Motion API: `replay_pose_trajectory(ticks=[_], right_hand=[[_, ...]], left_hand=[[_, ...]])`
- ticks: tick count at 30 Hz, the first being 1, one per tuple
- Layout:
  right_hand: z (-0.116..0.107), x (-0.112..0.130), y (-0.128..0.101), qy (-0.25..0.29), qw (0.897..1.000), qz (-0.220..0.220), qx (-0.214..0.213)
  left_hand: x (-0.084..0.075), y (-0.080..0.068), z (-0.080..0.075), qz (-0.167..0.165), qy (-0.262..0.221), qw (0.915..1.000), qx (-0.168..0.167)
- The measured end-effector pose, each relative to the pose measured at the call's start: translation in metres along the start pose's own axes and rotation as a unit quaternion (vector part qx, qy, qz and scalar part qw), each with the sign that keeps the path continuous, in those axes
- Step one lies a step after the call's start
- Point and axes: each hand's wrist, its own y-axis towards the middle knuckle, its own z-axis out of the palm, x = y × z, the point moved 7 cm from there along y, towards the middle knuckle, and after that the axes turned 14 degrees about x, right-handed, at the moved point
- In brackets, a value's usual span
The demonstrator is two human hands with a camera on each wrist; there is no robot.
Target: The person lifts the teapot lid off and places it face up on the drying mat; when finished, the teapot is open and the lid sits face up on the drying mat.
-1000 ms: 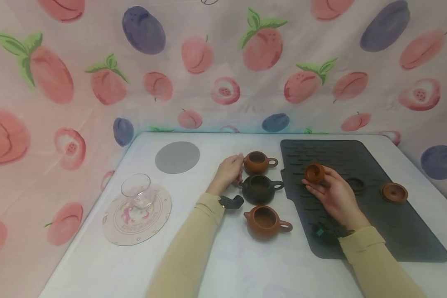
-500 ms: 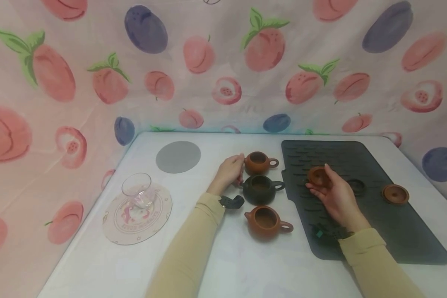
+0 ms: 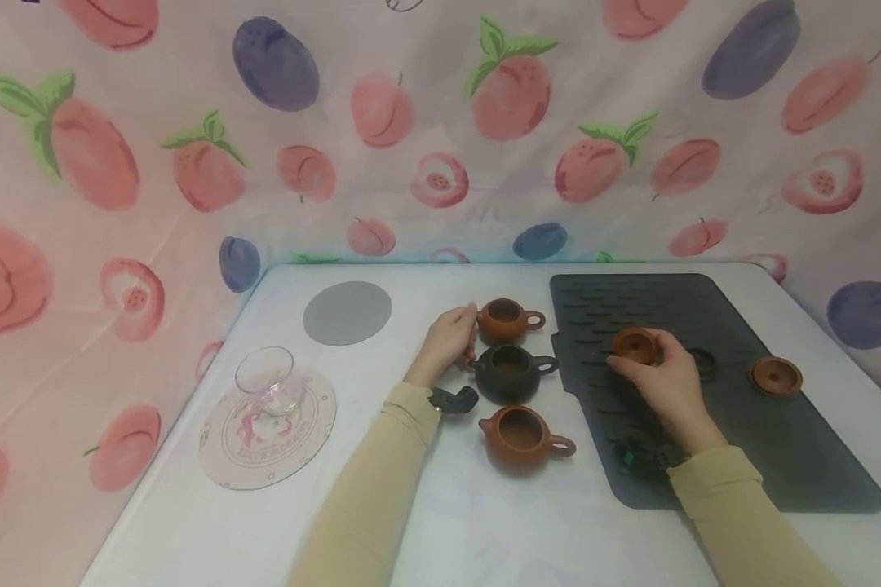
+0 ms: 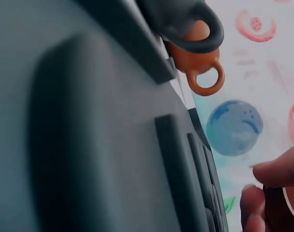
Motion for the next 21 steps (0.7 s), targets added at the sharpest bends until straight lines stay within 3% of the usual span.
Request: replay_pose_trajectory(ticks=[6, 21], right_hand=[[-0.0046, 0.0027, 0.0001, -0.05, 0.998, -0.007, -0.025], [-0.0046, -0.0001, -0.0012, -0.117, 0.993, 0.004, -0.005]], left_hand=[[0.0012, -0.0006, -0.0018, 0.004, -0.001, 1.0, -0.007], [0.0002, -0.0004, 0.0002, 0.003, 0.003, 1.0, -0.007]])
